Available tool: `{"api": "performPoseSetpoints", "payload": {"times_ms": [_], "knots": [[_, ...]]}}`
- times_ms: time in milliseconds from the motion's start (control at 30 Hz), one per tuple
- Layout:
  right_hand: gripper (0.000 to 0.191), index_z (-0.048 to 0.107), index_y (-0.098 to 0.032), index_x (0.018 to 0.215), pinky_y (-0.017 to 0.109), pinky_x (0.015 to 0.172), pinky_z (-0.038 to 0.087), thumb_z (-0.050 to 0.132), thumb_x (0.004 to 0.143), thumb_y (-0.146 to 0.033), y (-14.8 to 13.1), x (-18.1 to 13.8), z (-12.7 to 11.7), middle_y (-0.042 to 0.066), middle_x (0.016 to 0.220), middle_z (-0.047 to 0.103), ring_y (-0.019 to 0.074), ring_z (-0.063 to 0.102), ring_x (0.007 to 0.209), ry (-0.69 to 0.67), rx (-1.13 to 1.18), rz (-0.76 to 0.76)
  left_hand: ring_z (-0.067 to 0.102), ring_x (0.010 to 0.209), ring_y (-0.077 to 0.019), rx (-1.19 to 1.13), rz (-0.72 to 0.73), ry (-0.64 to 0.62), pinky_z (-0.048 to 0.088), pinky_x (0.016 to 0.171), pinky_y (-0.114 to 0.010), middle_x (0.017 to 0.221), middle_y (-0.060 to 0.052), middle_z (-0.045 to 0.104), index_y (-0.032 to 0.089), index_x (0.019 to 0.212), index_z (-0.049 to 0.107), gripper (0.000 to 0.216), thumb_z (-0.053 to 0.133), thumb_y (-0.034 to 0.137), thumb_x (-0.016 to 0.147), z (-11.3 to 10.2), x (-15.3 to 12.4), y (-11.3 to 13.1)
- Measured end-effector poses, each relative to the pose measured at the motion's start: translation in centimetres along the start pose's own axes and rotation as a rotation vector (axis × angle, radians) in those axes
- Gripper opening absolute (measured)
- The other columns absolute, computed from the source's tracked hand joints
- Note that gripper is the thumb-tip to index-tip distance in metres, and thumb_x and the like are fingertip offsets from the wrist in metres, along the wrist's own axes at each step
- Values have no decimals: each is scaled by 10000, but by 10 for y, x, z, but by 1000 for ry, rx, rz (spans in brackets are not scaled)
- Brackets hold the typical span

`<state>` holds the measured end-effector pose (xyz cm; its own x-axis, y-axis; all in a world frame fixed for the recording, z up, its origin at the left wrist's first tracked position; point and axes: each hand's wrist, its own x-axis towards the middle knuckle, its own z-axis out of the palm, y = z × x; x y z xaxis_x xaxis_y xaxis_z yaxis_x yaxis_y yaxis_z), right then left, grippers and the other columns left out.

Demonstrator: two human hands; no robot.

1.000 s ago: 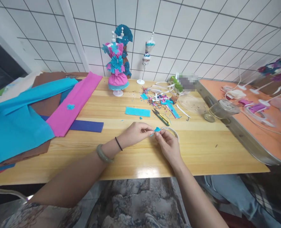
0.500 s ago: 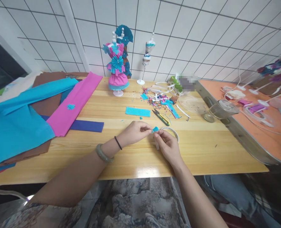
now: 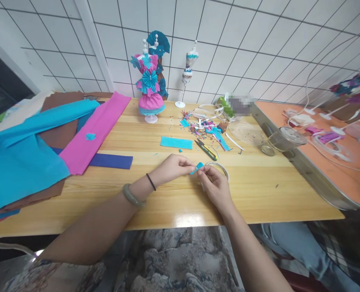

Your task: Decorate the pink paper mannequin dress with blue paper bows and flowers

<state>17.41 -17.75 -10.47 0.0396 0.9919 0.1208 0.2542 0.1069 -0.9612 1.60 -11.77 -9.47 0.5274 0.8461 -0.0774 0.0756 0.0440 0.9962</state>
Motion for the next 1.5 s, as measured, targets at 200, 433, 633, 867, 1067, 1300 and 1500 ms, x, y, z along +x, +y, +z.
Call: {"api": "performPoseSetpoints", "payload": {"times_ms": [200,433,633,867,1067,1300,1500], "knots": [[179,559,-178,767,219,472,347,556,774,-357,-3,-1,0,-24,606,472,93,401,497,1,1,-20,616,728,-141,-27,58,29,476,720,-273,811,-75,686,103,805,654,212,683,246,650,1,-1,-1],[195,580,-174,772,219,458,353,573,762,-369,0,1,0,-11,639,530,90,423,485,54,16,-1,616,787,-163,316,237,97,472,726,-267,854,-64,690,140,841,681,185,549,246,765,8,-7,5],[204,607,-186,790,251,557,418,564,767,-384,0,1,0,7,668,597,137,516,573,50,10,2,596,867,-164,570,427,152,440,806,-287,903,-49,680,177,894,661,168,545,205,774,9,-8,3],[182,630,-204,811,272,572,424,555,776,-366,1,2,0,-4,624,600,150,524,564,46,-22,1,578,877,-180,844,602,141,410,795,-303,888,-72,673,151,924,632,191,472,182,825,8,-8,2],[179,645,-195,810,284,627,443,562,772,-349,-1,2,0,28,745,655,184,575,713,68,-69,-19,538,913,-212,1043,593,201,362,848,-365,864,-96,641,146,892,613,190,453,233,839,14,-10,5],[196,661,-182,826,316,698,468,571,764,-346,2,2,2,44,805,682,189,597,740,92,-84,-14,522,902,-208,1147,594,202,345,829,-369,834,-86,628,146,856,600,196,409,189,849,15,-11,4],[230,668,-174,839,332,717,478,606,729,-366,8,4,1,49,814,688,197,613,743,107,-40,-7,529,884,-193,1205,661,226,341,825,-365,800,-64,632,153,836,590,206,392,202,863,14,-10,2]]}}
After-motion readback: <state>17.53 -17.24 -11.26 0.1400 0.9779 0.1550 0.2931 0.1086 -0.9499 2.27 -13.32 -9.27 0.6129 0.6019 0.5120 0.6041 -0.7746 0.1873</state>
